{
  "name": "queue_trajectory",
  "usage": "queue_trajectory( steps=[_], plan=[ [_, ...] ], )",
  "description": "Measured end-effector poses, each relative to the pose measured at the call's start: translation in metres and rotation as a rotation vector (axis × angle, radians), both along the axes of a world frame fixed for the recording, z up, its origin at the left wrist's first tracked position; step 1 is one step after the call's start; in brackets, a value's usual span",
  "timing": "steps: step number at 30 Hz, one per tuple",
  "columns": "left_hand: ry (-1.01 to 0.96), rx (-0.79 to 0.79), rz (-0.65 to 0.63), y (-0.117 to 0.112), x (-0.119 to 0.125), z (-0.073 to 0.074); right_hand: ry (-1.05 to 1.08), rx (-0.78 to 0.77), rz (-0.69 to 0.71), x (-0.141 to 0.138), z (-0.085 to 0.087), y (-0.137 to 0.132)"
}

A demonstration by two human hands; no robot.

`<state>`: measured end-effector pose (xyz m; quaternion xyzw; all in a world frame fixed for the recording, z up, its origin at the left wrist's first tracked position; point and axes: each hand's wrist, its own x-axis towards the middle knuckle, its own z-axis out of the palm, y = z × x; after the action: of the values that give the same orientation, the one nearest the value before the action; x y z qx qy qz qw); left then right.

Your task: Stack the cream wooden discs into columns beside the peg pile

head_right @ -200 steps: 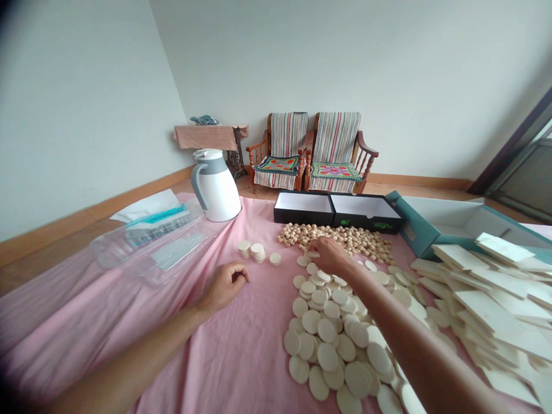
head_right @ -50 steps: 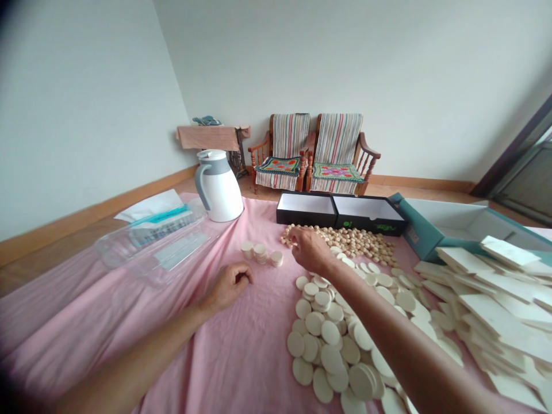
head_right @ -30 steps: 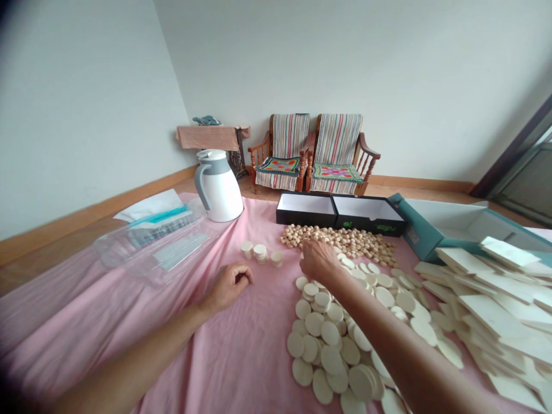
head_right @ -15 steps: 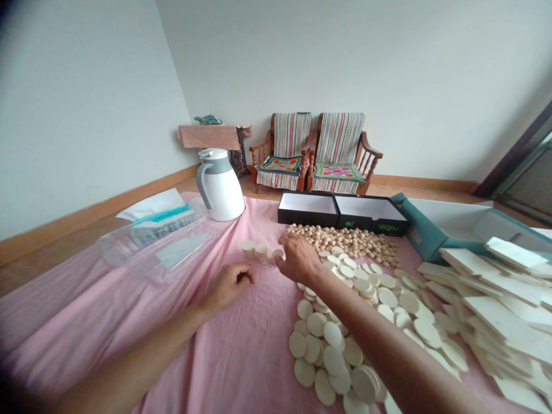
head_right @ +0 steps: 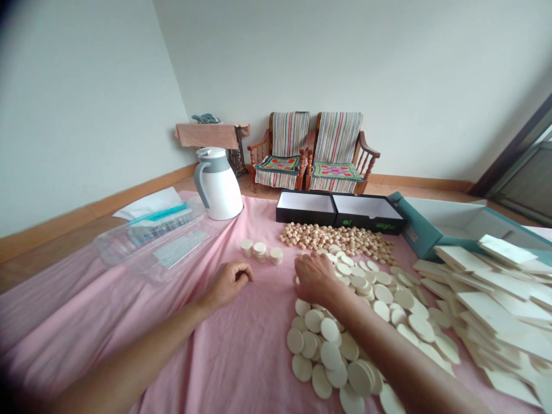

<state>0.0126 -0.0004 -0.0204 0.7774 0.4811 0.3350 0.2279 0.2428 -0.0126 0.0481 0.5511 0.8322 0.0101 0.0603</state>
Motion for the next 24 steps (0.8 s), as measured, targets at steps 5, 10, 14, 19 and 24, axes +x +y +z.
queue_trajectory(
  steps=[5,10,14,19,24],
  plan=[
    [0.019,-0.001,0.008,0.000,0.000,0.001,0.211,-0.004,-0.021,-0.001,-0.005,0.016],
    [0.011,-0.013,0.014,0.000,0.000,0.003,0.345,0.049,0.013,-0.004,0.000,0.031],
    [0.020,-0.018,-0.005,-0.001,-0.001,0.004,0.173,-0.064,0.021,-0.002,0.003,0.023],
    [0.021,-0.016,0.005,-0.001,0.000,0.003,0.068,-0.058,0.020,0.000,-0.005,0.007],
    [0.027,-0.009,0.008,-0.001,0.000,0.004,0.185,-0.004,0.002,0.001,-0.012,0.012]
  ],
)
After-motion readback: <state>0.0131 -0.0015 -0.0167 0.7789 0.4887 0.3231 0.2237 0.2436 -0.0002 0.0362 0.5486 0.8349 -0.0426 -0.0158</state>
